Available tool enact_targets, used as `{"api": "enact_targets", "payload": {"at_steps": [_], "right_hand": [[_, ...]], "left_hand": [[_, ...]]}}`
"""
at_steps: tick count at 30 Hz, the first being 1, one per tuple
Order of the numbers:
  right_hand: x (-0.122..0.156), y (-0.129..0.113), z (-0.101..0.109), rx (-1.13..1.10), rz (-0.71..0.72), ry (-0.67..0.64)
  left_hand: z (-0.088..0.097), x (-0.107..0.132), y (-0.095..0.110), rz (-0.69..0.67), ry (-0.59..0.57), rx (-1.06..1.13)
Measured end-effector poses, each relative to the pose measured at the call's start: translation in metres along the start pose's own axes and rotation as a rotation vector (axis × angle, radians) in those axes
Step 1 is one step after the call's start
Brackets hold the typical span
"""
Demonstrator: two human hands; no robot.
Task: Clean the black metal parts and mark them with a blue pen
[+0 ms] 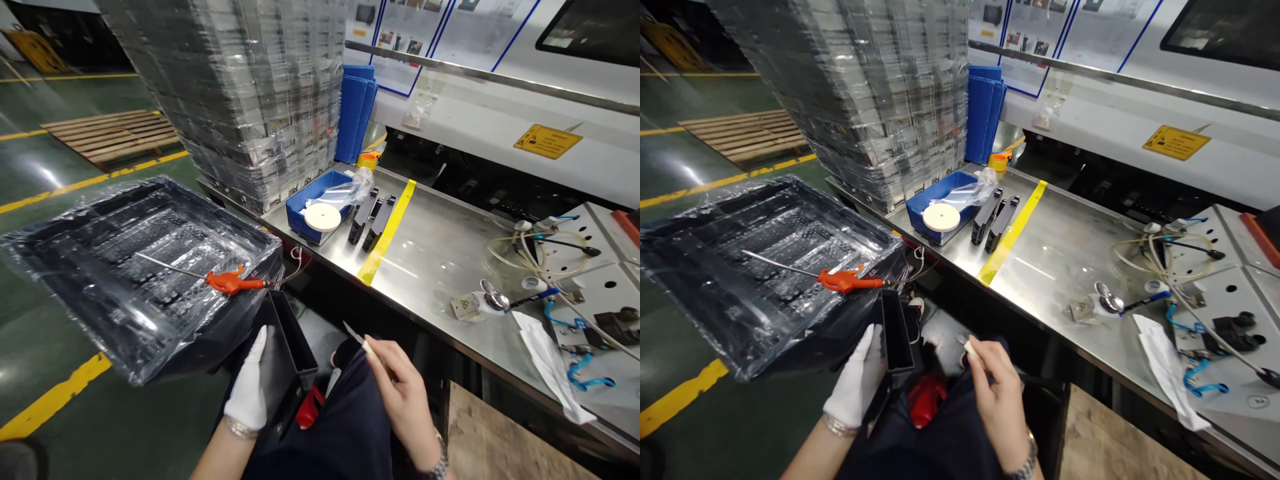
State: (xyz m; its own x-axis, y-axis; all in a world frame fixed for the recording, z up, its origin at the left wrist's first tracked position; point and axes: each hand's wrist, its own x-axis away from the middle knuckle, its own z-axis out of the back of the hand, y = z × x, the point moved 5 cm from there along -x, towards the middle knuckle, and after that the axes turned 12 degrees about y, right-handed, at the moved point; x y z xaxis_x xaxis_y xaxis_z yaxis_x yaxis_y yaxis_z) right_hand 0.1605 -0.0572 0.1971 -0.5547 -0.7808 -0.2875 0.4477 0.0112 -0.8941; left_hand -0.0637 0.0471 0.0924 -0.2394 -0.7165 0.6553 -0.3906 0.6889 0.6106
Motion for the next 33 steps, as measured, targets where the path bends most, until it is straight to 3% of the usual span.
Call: {"api": "enact_targets", "payload": {"at_steps": [2, 5, 7, 9, 15, 20, 24, 28, 30, 33], "right_hand": [[0.003, 0.0, 0.006, -0.008, -0.071, -0.081], [0.016, -0.01, -0.001, -0.03, -0.121, -0.337], [0.026, -0.017, -0.01, -0.029, -0.134, -0.476], [0.031, -0.021, -0.017, -0.031, -0.138, -0.531], [0.039, -0.026, -0.023, -0.018, -0.107, -0.724], [0.039, -0.027, -0.018, 0.015, -0.095, -0.624], [0.052, -0.023, -0.021, -0.014, -0.13, -0.732], [0.051, -0.015, -0.011, 0.021, -0.195, -0.458], [0.054, -0.015, -0.011, 0.034, -0.201, -0.432], [0.06, -0.017, -0.014, 0.037, -0.217, -0.518]], "left_hand": [[0.001, -0.004, 0.001, 0.054, -0.024, 0.127], [0.0, -0.005, -0.001, 0.18, -0.096, 0.379], [-0.001, -0.002, -0.006, 0.303, -0.087, 0.519], [-0.003, 0.002, -0.009, 0.415, -0.055, 0.61], [0.001, 0.006, -0.01, 0.435, -0.102, 0.617], [0.005, 0.001, -0.01, 0.32, -0.05, 0.546], [0.0, 0.007, -0.003, 0.29, 0.093, 0.563], [0.006, 0.009, 0.001, 0.218, 0.25, 0.573], [0.009, 0.006, 0.004, 0.111, 0.165, 0.58], [0.007, 0.001, 0.009, -0.043, -0.138, 0.536]]}}
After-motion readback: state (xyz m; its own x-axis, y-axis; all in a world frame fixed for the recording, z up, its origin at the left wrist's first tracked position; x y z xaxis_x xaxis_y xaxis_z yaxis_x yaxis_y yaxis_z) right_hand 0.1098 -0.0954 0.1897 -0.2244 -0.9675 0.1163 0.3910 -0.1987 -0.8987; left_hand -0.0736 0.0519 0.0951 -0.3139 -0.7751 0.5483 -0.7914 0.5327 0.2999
